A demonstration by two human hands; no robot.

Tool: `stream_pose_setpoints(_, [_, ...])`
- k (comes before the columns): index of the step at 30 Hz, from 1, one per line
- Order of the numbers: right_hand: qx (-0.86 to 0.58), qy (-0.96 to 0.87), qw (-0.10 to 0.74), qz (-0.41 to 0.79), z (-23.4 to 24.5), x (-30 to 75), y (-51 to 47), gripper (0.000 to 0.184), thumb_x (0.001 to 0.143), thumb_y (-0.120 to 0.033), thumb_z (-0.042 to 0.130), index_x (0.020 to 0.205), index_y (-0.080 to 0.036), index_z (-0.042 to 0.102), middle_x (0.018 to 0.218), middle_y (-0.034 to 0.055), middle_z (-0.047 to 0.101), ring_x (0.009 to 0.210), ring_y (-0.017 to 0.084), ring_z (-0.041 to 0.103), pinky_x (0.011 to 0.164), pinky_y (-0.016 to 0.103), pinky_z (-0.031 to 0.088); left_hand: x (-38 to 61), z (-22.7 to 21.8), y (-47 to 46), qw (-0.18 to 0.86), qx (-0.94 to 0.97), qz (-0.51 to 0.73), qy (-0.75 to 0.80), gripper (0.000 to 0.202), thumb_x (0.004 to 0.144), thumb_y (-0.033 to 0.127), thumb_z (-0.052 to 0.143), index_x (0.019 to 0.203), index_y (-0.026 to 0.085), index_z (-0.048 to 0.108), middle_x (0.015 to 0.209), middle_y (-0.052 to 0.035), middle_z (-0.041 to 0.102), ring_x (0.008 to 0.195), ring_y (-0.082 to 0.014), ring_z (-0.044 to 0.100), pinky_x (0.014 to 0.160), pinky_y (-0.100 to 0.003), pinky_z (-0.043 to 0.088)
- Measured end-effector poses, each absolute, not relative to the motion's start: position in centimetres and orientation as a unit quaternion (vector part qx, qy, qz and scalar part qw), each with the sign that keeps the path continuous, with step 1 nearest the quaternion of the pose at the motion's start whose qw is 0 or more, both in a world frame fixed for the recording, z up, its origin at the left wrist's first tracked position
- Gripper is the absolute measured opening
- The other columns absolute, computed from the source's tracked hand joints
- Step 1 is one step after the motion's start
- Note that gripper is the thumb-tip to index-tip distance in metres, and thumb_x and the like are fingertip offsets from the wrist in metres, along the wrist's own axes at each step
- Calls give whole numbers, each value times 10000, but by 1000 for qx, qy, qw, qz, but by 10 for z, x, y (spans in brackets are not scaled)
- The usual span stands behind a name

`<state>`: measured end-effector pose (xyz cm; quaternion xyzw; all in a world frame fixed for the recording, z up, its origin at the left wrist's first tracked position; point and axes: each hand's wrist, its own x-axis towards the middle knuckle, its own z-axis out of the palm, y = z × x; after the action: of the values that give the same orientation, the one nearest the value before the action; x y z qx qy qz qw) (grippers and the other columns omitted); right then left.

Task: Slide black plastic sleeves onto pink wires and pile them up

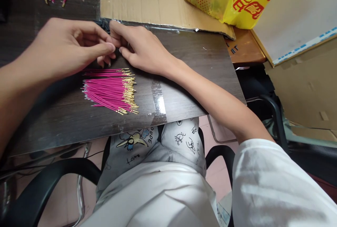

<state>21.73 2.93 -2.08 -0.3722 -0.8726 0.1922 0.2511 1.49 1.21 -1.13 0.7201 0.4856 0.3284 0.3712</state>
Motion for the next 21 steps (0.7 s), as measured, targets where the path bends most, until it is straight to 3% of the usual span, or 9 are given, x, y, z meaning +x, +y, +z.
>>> stream_pose_setpoints(8, [-356, -875, 263, 198, -20, 217, 28, 98, 877, -193, 557, 903, -280, 521, 946, -5, 690, 934, 212, 669, 840, 316, 520, 12, -16, 14, 368, 732, 337, 464, 97, 857, 208, 697, 870, 115, 719, 671, -5, 680, 529, -74, 588, 531, -170, 438])
stream_pose_setpoints(13, [-357, -870, 275, 201, -21, 216, 28, 84, 848, -224, 556, 891, -293, 533, 931, 16, 705, 919, 252, 658, 775, 350, 468, 11, -14, 13, 364, 730, 336, 471, 169, 819, 326, 724, 851, 160, 727, 678, -15, 683, 533, -98, 590, 525, -214, 452])
stream_pose_setpoints(21, [-369, -855, 282, 229, -20, 215, 28, 38, 808, -294, 570, 835, -315, 554, 923, 19, 710, 938, 268, 644, 694, 366, 365, 14, -12, 12, 382, 718, 325, 483, 137, 789, 355, 745, 828, 224, 728, 697, -22, 687, 552, -137, 591, 534, -288, 457])
